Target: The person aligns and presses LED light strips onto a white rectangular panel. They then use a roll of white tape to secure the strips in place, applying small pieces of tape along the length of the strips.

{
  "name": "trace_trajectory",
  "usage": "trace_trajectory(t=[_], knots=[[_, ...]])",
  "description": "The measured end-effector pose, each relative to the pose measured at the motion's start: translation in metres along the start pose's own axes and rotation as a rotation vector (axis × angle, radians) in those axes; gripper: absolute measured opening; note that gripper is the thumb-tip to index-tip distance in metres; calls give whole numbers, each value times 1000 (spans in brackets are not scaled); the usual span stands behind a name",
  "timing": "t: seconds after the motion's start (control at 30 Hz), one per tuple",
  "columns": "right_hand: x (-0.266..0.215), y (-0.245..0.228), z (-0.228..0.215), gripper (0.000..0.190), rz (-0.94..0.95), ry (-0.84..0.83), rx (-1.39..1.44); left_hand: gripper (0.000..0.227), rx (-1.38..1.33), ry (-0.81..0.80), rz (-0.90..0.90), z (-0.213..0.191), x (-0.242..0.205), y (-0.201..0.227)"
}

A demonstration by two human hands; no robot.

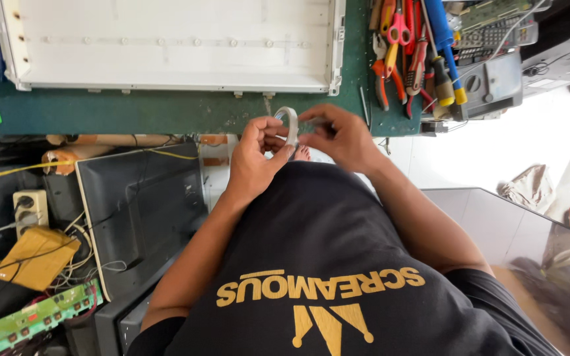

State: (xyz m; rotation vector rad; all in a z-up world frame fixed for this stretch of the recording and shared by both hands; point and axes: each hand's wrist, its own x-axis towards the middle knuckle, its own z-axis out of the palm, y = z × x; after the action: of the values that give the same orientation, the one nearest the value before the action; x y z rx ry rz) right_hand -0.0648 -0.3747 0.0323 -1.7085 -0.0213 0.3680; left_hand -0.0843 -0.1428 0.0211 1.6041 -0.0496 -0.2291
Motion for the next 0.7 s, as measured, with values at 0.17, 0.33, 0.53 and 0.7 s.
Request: trace_trajectory(t=[0.17,0.33,0.53,0.7], knots=[[0,-5,17,20,2,52,-227,50,56,-5,7,0,-3,-8],[1,1,21,14,36,73,-281,47,85,37,3,-3,-7,-7],[7,-5,23,12,-23,113,-231,30,250,4,178,-2,-4,-10],[8,-10,26,13,-78,141,-302,21,308,-22,159,-6,0,-16]])
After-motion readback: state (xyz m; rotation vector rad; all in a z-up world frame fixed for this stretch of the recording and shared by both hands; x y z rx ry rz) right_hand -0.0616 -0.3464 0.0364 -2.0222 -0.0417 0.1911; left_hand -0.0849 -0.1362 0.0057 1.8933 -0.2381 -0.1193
